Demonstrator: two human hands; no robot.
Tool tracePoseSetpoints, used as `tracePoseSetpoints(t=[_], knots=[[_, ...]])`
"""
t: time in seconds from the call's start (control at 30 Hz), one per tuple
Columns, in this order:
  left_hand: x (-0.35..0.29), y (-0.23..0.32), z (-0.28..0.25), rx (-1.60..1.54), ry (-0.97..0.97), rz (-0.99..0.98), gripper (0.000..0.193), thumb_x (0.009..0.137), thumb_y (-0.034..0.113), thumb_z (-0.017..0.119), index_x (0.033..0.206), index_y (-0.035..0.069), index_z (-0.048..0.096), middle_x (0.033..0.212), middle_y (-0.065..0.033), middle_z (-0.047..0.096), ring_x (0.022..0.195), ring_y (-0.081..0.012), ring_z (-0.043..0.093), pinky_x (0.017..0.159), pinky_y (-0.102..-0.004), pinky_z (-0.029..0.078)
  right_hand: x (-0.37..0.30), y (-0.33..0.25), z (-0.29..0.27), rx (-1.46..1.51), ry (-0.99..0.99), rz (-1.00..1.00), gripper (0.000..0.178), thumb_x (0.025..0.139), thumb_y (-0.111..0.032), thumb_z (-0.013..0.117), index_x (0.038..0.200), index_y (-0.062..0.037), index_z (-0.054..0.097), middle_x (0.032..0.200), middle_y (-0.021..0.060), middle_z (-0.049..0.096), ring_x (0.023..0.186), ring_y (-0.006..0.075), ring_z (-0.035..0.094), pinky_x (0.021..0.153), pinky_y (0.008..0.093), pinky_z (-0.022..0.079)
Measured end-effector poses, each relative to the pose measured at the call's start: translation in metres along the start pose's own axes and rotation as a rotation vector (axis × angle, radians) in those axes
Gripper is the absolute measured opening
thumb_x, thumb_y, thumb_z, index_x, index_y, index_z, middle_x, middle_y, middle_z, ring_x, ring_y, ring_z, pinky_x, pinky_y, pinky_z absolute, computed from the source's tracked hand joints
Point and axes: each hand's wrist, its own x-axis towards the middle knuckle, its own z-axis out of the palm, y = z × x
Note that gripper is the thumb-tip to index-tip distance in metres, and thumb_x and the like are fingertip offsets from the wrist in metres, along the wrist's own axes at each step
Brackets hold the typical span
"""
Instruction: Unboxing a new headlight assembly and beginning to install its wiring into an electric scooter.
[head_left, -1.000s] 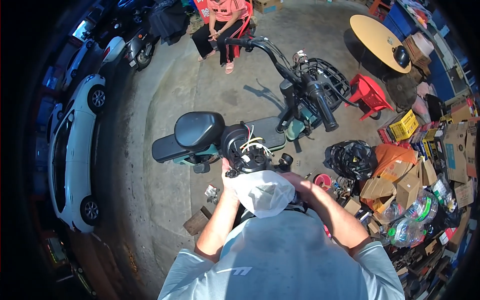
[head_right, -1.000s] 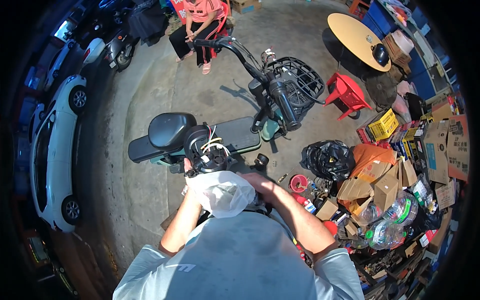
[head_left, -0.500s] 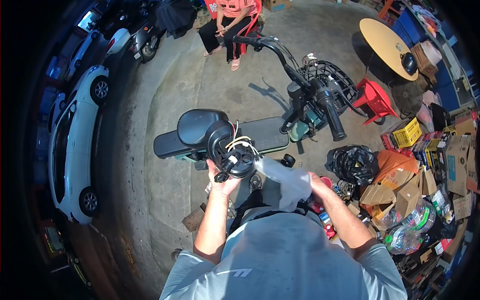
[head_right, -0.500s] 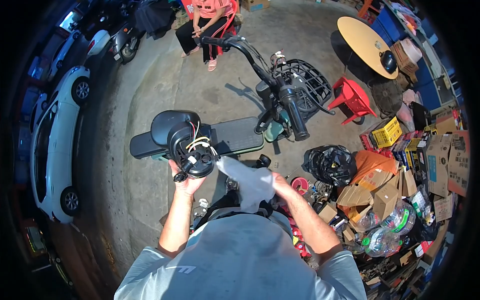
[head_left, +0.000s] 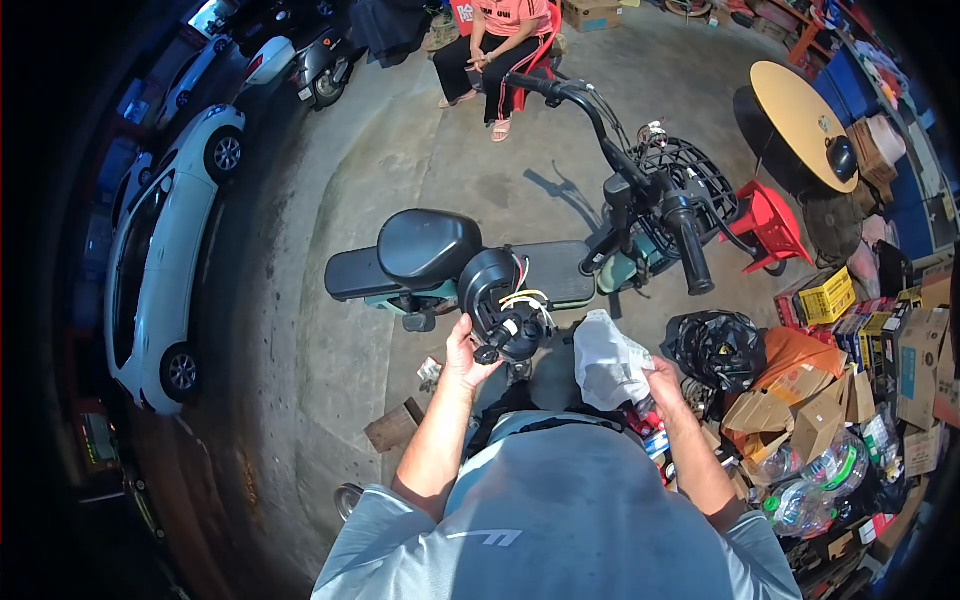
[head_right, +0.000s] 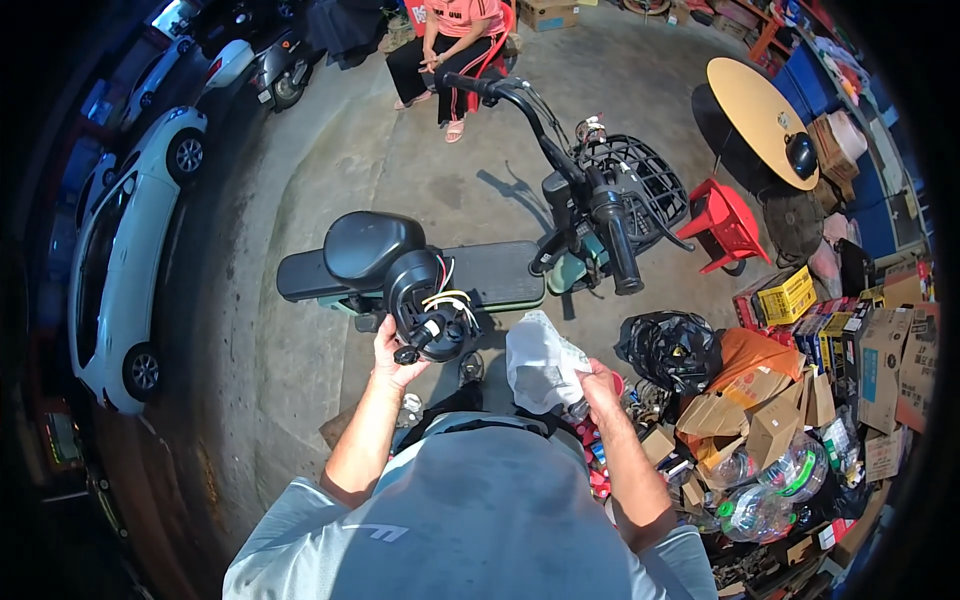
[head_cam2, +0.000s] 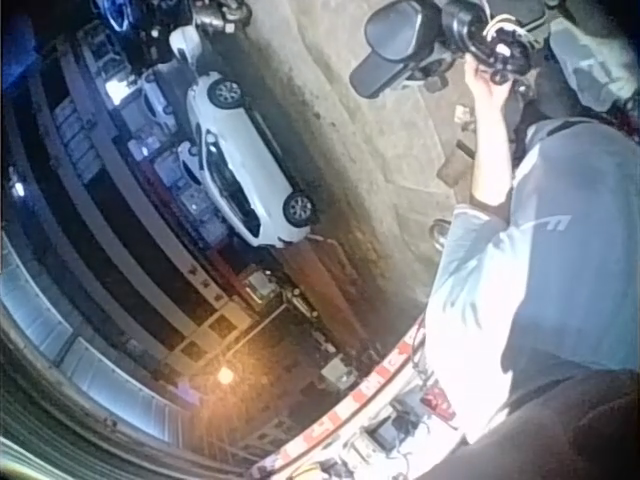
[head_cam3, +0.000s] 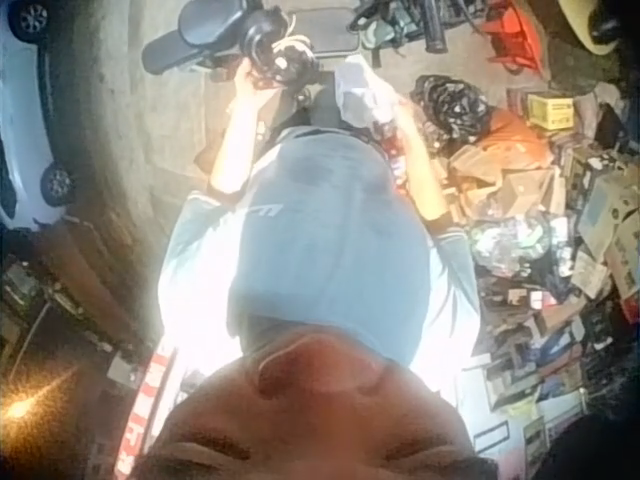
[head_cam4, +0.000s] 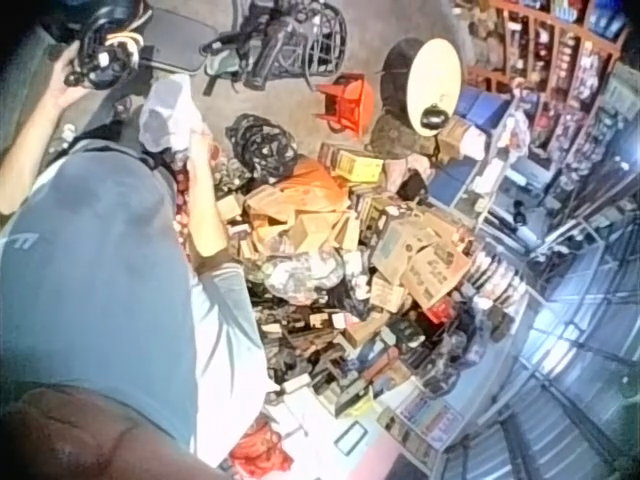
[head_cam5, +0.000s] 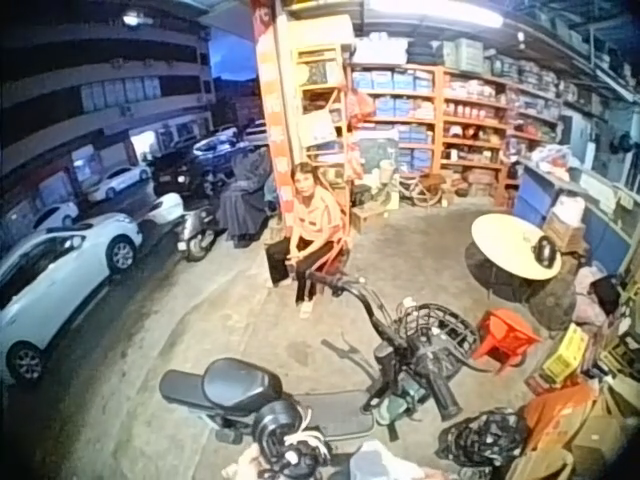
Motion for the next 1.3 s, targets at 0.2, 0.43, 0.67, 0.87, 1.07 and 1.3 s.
tracePoseSetpoints(t=[0.2,0.43,0.67,0.87,1.07,1.3], knots=[[-0.004,-0.008,-0.009,-0.005,0.032,-0.053,0.060,0.078,0.042,0.068,0.123,0.005,0.056,0.121,-0.0163,0.060,0.110,-0.0317,0.058,0.093,-0.0504,0.047,-0.003,0.016,-0.007,-0.079,0.043,0.006,0.017,0.087,0.000,0.056,0.103,-0.0013,0.061,0.094,0.0063,0.066,0.081,0.0136,0.062,0.071,0.0266,0.049],[-0.006,-0.015,-0.009,0.003,0.077,-0.087,0.063,0.078,0.044,0.068,0.125,0.005,0.054,0.121,-0.0160,0.060,0.110,-0.0316,0.058,0.095,-0.0493,0.046,-0.009,0.021,-0.004,-0.300,0.106,-0.360,0.029,0.086,0.003,0.051,0.114,-0.0005,0.056,0.102,0.0074,0.065,0.089,0.0140,0.061,0.080,0.0268,0.048],[-0.010,-0.019,-0.006,-0.003,0.073,-0.115,0.063,0.079,0.046,0.065,0.126,0.005,0.053,0.123,-0.0165,0.058,0.112,-0.0317,0.056,0.097,-0.0494,0.043,-0.058,-0.040,0.046,-0.987,0.121,-0.662,0.027,0.082,-0.002,0.047,0.103,-0.0039,0.064,0.092,0.0144,0.064,0.088,0.0259,0.062,0.080,0.0318,0.047],[-0.008,-0.026,0.005,0.004,0.046,-0.137,0.059,0.082,0.043,0.063,0.123,0.002,0.055,0.118,-0.0168,0.061,0.108,-0.0302,0.059,0.095,-0.0457,0.046,-0.072,-0.069,0.095,-1.041,-0.002,-0.562,0.025,0.086,-0.026,0.059,0.089,-0.0028,0.067,0.087,0.0195,0.060,0.086,0.0368,0.060,0.076,0.0418,0.047],[-0.004,-0.031,0.005,0.000,0.003,-0.175,0.055,0.084,0.036,0.063,0.122,-0.002,0.053,0.115,-0.0182,0.062,0.106,-0.0286,0.061,0.096,-0.0431,0.047,-0.051,-0.061,0.128,-0.963,-0.008,-0.727,0.021,0.080,-0.020,0.065,0.088,-0.0010,0.063,0.080,0.0161,0.058,0.073,0.0291,0.058,0.066,0.0388,0.045],[-0.002,-0.032,-0.011,0.049,-0.003,-0.158,0.054,0.084,0.042,0.060,0.122,0.004,0.055,0.116,-0.0154,0.062,0.106,-0.0292,0.060,0.093,-0.0453,0.046,-0.050,-0.059,0.136,-0.849,0.033,-0.865,0.019,0.074,-0.007,0.067,0.091,-0.0024,0.058,0.083,0.0152,0.059,0.077,0.0315,0.060,0.068,0.0380,0.047]])
